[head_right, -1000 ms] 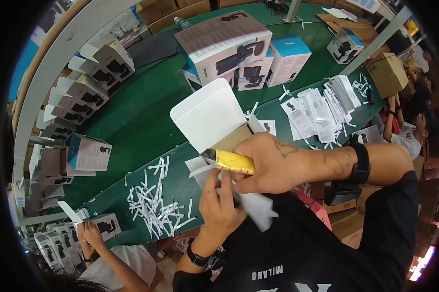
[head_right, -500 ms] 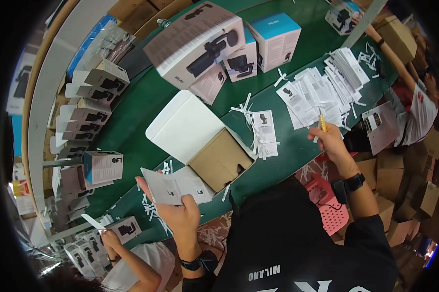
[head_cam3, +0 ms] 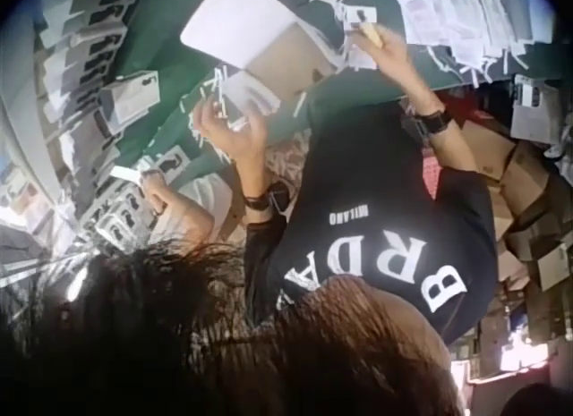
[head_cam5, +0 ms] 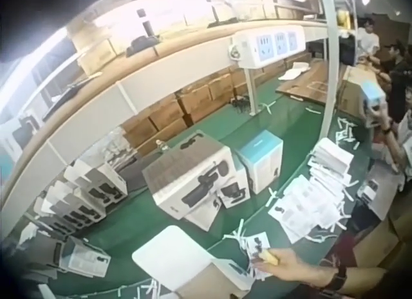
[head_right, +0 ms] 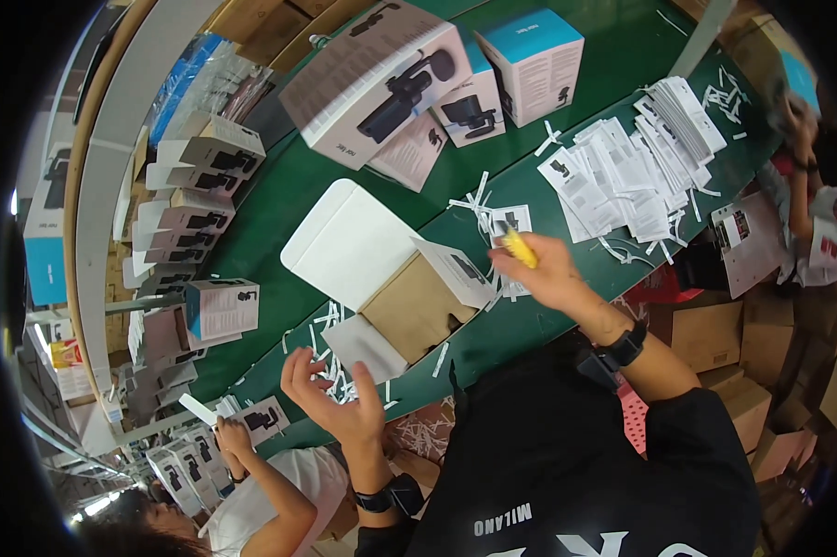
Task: The person opens a white box, removes a manual, and uses a utility knife to cut tape on a blue box. They then place the manual and the blue box into the white box and close it, repeating the process for several units.
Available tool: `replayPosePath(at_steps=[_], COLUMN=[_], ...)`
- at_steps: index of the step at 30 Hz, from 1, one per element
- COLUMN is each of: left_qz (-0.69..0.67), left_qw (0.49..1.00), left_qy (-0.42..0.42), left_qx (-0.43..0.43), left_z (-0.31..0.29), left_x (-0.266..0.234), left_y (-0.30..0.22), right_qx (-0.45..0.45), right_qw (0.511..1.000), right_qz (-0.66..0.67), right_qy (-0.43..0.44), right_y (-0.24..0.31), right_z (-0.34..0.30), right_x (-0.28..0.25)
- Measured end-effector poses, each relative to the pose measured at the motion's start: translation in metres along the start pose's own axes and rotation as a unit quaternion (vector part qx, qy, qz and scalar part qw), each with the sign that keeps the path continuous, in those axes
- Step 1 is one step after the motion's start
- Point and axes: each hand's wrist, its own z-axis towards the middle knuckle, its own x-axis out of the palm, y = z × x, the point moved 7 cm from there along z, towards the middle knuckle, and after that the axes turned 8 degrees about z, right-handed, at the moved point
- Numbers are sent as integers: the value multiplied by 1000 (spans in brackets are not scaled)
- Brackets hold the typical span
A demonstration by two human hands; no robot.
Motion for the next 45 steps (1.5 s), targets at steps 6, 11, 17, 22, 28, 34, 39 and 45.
replayPosePath(at_steps=[6, 11, 17, 22, 28, 34, 39, 45], left_qz=[-148, 24, 5, 22, 24, 10, 10, 19], left_qw=[976, 977, 966, 966, 966, 966, 969, 969], left_qy=[135, 188, 192, 160, 151, 153, 148, 148], left_qx=[-83, 95, 173, 202, 209, 209, 197, 197], left_z=[-47, -26, -33, -37, -32, -33, -34, -33], left_x=[57, 79, 102, 107, 108, 111, 112, 111], left_y=[51, -42, -42, -35, -38, -37, -35, -34], right_qx=[-68, -80, -138, -181, -171, -110, -255, -327], right_qw=[958, 951, 933, 863, 846, 909, 809, 753], right_qz=[-245, -280, -313, -452, -479, -351, -491, -517], right_qy=[133, 106, 111, 131, 160, 195, 196, 243], right_y=[60, 43, 69, 94, 94, 58, 72, 78], right_z=[13, 2, -15, -14, -9, 2, 0, -7], right_x=[94, 106, 86, 70, 68, 56, 66, 78])
